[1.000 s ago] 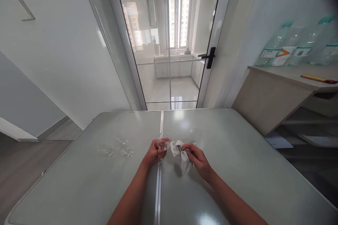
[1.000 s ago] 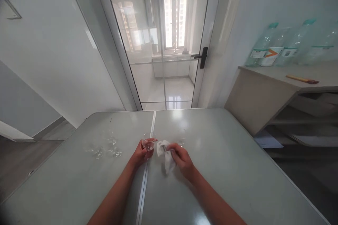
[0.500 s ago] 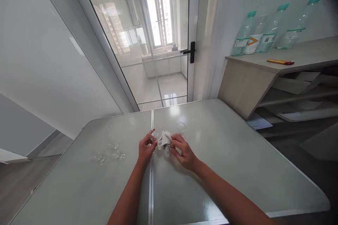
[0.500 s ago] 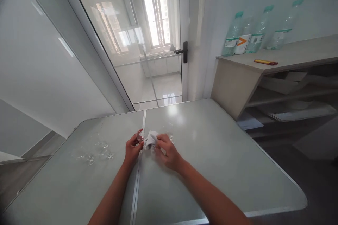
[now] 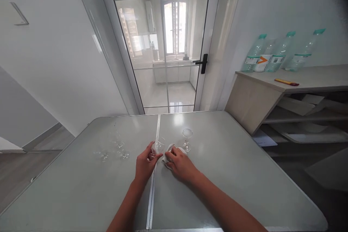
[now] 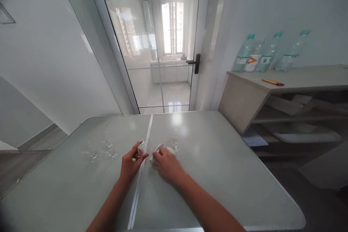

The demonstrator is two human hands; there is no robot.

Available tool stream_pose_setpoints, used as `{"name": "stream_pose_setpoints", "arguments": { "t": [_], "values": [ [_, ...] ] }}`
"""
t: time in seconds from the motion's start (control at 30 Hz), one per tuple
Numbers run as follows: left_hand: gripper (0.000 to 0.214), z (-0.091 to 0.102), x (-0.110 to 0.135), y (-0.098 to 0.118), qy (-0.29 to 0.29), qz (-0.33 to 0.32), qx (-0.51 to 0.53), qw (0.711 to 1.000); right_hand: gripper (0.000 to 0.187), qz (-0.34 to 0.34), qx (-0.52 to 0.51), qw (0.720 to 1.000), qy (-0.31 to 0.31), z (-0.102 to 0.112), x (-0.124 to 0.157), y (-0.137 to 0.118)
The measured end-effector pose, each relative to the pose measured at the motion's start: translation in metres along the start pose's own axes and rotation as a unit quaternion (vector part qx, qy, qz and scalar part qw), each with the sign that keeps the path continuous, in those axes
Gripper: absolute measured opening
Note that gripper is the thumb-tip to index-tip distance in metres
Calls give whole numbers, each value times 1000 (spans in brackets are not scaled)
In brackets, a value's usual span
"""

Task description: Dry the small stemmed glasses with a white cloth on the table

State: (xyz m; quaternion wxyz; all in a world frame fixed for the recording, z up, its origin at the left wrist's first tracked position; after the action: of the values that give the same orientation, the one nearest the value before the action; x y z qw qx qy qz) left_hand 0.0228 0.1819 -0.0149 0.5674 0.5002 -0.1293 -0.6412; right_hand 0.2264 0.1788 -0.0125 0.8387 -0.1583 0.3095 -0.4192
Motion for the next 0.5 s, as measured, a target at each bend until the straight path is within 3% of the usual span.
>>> {"name": "stream_pose_setpoints", "arguments": {
  "t": [0.13,0.3,0.4,0.5],
  "values": [
    [63,0,16,-3,-17,-22,-34,999,12,23,-25,999,8,8,-1,3],
    [62,3,34,-8,-16,-40,-47,998,19,75,-63,993,67,27,-3,2],
    [60,4,37,-12,17,-31,-35,999,10,68,-45,997,13,25,-1,-1],
    [59,3,36,-15,58,-19,-26,998,39,34,0,997,-62,14,2,-1]
  ]
}}
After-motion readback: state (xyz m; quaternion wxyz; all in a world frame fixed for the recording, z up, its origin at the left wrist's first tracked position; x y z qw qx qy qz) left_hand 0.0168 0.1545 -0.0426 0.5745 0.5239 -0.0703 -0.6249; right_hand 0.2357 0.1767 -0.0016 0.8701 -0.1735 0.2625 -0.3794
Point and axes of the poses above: each hand's wrist, its own x-axis away from the middle knuckle, its own z-axis out of the back of the hand, y = z × x, the point moved 2 cm from there along -x, towards the middle knuckle, and after that the axes turned 4 degrees about y, right-handed, at the moved point
